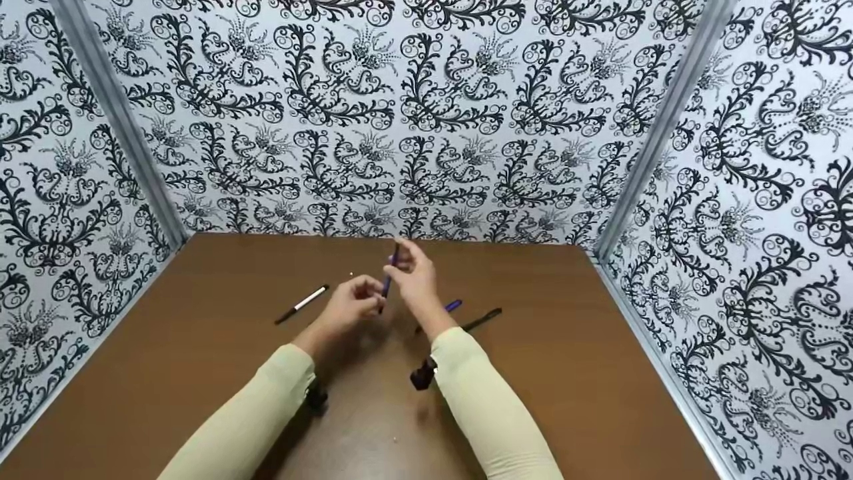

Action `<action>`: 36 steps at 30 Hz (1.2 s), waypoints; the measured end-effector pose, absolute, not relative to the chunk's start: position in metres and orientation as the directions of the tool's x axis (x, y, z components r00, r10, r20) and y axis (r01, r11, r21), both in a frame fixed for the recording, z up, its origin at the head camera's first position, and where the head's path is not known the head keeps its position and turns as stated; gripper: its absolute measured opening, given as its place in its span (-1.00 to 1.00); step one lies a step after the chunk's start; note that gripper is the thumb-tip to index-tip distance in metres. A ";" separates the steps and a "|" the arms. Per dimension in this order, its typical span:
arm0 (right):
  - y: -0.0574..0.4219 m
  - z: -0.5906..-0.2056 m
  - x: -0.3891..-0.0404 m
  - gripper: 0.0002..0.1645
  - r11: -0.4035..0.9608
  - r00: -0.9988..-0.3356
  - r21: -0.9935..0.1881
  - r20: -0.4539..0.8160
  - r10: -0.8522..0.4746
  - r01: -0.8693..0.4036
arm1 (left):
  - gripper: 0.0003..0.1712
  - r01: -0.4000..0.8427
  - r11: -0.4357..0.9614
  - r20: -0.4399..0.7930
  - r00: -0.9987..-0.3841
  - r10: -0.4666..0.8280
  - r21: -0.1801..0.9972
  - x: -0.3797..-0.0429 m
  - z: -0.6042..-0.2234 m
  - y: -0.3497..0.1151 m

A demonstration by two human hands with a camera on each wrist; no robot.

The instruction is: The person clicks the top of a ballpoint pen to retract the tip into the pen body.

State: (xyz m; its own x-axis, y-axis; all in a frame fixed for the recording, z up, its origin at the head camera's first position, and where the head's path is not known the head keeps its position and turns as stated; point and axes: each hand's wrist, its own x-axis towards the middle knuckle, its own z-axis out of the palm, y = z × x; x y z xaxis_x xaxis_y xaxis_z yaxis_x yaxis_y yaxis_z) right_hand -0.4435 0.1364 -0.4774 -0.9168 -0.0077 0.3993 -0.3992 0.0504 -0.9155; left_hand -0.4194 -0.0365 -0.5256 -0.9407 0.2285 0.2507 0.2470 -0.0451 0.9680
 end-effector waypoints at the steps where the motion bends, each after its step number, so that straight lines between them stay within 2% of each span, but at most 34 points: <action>1: 0.137 -0.478 -0.443 -0.26 0.053 -0.917 -0.915 0.399 -0.005 -0.399 | -0.74 0.250 -0.042 0.253 -0.940 0.230 0.967 -0.420 -0.526 -0.036; 16: 0.139 -0.481 -0.444 -0.21 0.056 -0.926 -0.925 0.377 0.006 -0.376 | -0.81 0.264 0.002 0.256 -0.935 0.244 0.964 -0.417 -0.524 -0.036; 26: 0.138 -0.484 -0.444 -0.24 -0.043 -0.932 -0.931 0.361 0.033 -0.363 | -0.84 0.298 0.008 0.287 -0.926 0.245 0.955 -0.417 -0.521 -0.037; 36: 0.141 -0.487 -0.444 -0.20 -0.019 -0.938 -0.938 0.344 0.034 -0.345 | -0.82 0.276 0.025 0.262 -0.935 0.240 0.961 -0.417 -0.523 -0.038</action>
State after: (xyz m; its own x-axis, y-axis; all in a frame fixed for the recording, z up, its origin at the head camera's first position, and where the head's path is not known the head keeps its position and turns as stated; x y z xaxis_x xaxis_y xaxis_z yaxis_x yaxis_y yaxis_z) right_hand -0.4444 0.1412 -0.4872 -0.9382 0.0340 0.3443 -0.3451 -0.0193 -0.9384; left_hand -0.4174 -0.0381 -0.5231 -0.9348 0.2397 0.2620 0.2757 0.0247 0.9609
